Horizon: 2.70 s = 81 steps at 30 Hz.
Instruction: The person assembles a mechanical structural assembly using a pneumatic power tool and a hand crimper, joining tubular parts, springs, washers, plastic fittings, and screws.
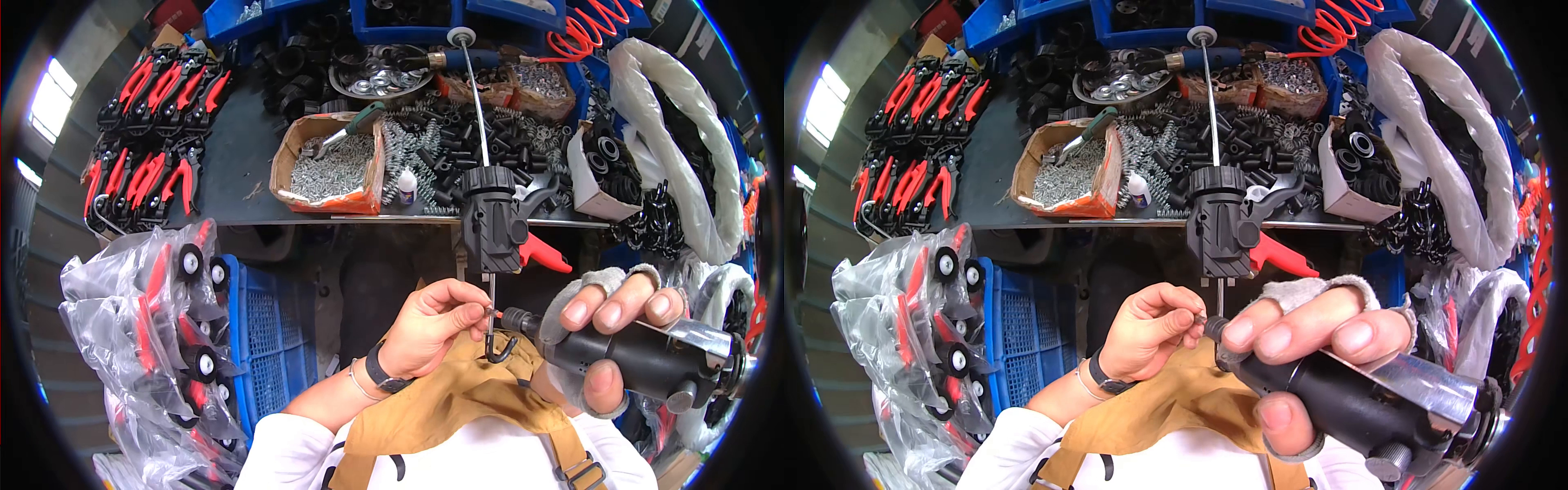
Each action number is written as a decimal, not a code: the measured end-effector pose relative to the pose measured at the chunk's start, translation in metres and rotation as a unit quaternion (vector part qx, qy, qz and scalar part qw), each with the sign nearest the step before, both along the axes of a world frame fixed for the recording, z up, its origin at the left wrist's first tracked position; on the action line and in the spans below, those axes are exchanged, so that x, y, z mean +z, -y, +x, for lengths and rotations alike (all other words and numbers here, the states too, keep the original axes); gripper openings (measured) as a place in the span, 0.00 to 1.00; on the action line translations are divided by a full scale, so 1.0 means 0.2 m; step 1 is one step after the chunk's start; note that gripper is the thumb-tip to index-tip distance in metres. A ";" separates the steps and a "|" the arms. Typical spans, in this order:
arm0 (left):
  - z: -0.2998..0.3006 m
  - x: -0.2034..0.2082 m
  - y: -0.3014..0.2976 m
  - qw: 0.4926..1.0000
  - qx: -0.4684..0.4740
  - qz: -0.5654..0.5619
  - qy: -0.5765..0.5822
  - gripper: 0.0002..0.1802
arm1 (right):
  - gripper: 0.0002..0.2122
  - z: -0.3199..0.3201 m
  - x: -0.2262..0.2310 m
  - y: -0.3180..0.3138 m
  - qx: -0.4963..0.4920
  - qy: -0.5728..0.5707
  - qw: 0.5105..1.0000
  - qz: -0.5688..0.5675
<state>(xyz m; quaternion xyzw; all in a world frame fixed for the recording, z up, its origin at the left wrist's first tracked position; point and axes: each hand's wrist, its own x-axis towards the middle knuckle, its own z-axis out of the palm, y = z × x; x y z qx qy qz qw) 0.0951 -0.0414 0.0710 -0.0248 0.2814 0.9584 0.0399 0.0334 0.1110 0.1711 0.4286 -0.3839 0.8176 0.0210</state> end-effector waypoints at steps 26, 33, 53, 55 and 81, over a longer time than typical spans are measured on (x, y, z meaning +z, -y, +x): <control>0.02 0.03 0.03 0.996 0.003 -0.093 0.013 0.15 | 0.26 0.02 0.03 0.05 -0.005 0.113 0.992 0.048; 0.02 0.02 0.06 0.996 0.019 -0.080 0.023 0.22 | 0.26 -0.06 -0.02 0.13 -0.027 0.067 0.997 -0.018; -0.26 -0.16 0.13 0.980 0.129 -0.145 0.032 0.09 | 0.26 -0.48 -0.14 0.33 -0.126 0.002 0.990 0.060; -0.25 -0.15 0.14 0.980 0.129 -0.144 0.042 0.08 | 0.28 -0.46 -0.11 0.34 -0.172 0.019 0.982 0.071; -0.08 0.02 -0.07 0.999 0.014 -0.019 -0.024 0.11 | 0.28 -0.05 0.10 0.00 -0.081 -0.082 0.993 -0.008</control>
